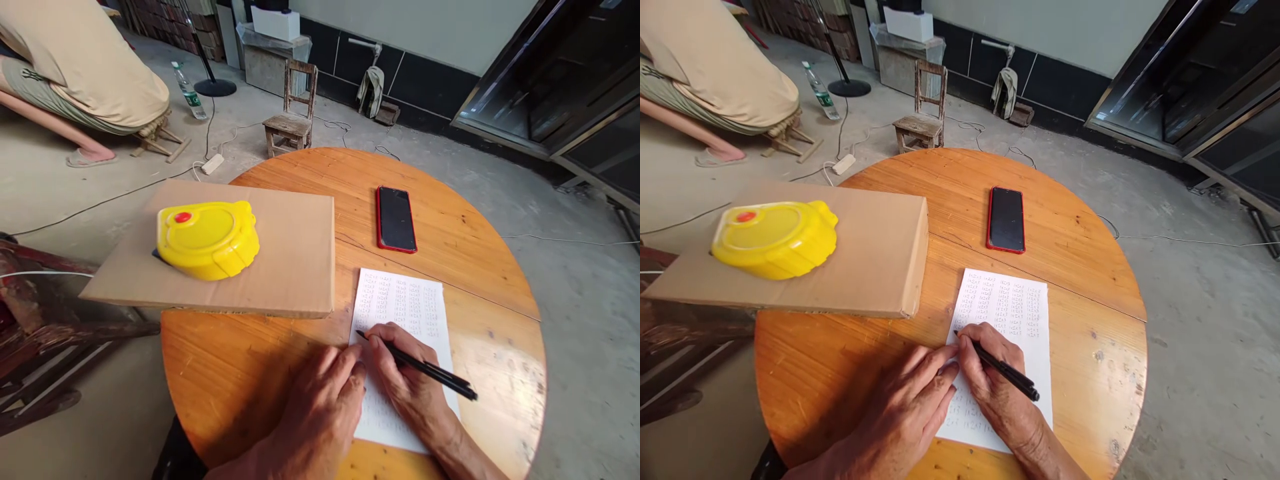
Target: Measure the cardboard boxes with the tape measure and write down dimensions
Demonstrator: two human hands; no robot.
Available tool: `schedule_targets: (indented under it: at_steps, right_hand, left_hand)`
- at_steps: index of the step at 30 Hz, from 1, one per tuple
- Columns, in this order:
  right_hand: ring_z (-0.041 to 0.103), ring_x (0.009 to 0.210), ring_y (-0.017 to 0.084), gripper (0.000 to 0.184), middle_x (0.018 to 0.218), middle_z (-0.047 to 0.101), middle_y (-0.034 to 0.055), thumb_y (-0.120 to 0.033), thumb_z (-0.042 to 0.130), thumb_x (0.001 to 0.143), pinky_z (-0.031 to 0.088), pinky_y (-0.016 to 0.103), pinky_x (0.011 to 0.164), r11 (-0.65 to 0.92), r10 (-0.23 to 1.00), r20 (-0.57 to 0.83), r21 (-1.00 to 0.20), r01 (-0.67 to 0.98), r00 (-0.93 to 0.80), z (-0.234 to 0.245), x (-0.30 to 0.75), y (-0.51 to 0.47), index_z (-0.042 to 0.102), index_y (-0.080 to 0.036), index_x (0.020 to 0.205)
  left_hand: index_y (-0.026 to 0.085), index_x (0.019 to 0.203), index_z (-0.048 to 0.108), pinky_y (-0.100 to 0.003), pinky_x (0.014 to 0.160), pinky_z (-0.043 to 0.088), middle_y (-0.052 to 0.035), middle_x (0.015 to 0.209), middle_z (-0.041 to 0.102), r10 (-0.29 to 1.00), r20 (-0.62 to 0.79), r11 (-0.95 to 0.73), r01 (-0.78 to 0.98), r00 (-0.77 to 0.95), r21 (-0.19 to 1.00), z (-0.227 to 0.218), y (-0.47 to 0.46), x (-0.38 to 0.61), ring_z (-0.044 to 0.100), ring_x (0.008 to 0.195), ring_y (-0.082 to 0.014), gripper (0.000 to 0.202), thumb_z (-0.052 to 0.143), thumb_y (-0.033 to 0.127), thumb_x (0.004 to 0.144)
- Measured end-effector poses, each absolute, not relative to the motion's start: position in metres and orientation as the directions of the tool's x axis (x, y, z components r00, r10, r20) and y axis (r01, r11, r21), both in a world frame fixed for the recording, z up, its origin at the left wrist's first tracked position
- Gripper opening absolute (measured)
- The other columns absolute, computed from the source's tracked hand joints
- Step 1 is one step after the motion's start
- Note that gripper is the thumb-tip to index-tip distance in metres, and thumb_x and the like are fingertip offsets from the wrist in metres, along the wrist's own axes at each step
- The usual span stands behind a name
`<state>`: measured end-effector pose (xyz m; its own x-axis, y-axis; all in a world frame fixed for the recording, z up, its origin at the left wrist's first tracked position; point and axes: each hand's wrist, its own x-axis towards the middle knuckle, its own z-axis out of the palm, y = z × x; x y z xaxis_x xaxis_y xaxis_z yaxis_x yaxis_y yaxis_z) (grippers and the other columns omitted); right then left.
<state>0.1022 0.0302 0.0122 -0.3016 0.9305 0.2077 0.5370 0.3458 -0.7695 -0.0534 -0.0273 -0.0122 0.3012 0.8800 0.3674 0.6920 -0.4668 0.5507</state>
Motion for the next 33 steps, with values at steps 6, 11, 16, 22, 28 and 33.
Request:
schedule_targets:
  at_steps: [6,11,16,22,28,33]
  right_hand:
    - [0.057,0.061,0.010,0.013,0.073,0.063,-0.0017,-0.019,0.052,0.095,0.045,0.020,0.058,0.341,0.932,0.200,-0.768,0.542,-0.304,0.0112,0.1023,0.0299,0.063,-0.020,0.088]
    - [0.057,0.060,0.009,0.014,0.071,0.063,-0.0024,-0.018,0.052,0.095,0.045,0.019,0.057,0.353,0.928,0.215,-0.763,0.541,-0.303,0.0134,0.1008,0.0304,0.063,-0.020,0.086]
    - [0.057,0.061,0.009,0.012,0.072,0.063,-0.0028,-0.019,0.053,0.095,0.045,0.019,0.059,0.350,0.928,0.196,-0.755,0.554,-0.318,0.0119,0.1017,0.0299,0.062,-0.021,0.088]
    - [0.056,0.062,0.010,0.012,0.073,0.062,-0.0030,-0.019,0.052,0.096,0.044,0.020,0.059,0.354,0.925,0.183,-0.738,0.575,-0.335,0.0101,0.1035,0.0294,0.061,-0.021,0.089]
    - [0.056,0.061,0.009,0.013,0.073,0.063,-0.0033,-0.017,0.052,0.095,0.044,0.019,0.059,0.376,0.914,0.198,-0.743,0.554,-0.354,0.0140,0.1020,0.0310,0.060,-0.021,0.086]
    - [0.057,0.063,0.010,0.012,0.073,0.063,-0.0033,-0.018,0.053,0.095,0.045,0.019,0.060,0.348,0.927,0.199,-0.770,0.534,-0.318,0.0113,0.1046,0.0294,0.061,-0.022,0.087]
  left_hand:
    - [0.011,0.114,0.061,-0.042,0.079,0.059,-0.0109,0.114,0.067,0.897,0.318,-0.439,0.711,0.308,0.550,-0.0098,-0.0280,-0.0540,0.062,0.094,-0.0257,0.032,0.051,0.003,0.085]
    - [0.012,0.111,0.062,-0.043,0.078,0.060,-0.0109,0.114,0.067,0.897,0.329,-0.438,0.700,0.297,0.563,-0.0100,-0.0272,-0.0534,0.062,0.093,-0.0260,0.029,0.052,0.003,0.085]
    - [0.012,0.111,0.061,-0.044,0.079,0.059,-0.0099,0.114,0.067,0.907,0.311,-0.418,0.698,0.283,0.582,-0.0087,-0.0276,-0.0516,0.061,0.094,-0.0257,0.028,0.052,0.004,0.086]
    - [0.012,0.111,0.061,-0.044,0.079,0.059,-0.0100,0.114,0.067,0.906,0.315,-0.420,0.694,0.283,0.585,-0.0087,-0.0283,-0.0515,0.061,0.094,-0.0257,0.029,0.051,0.003,0.085]
    - [0.013,0.107,0.061,-0.042,0.081,0.059,-0.0093,0.115,0.066,0.905,0.307,-0.423,0.687,0.293,0.591,-0.0073,-0.0262,-0.0533,0.061,0.095,-0.0248,0.024,0.051,0.004,0.086]
    - [0.013,0.113,0.060,-0.042,0.082,0.058,-0.0088,0.115,0.067,0.902,0.319,-0.427,0.708,0.291,0.563,-0.0079,-0.0268,-0.0522,0.062,0.097,-0.0253,0.030,0.049,0.004,0.087]
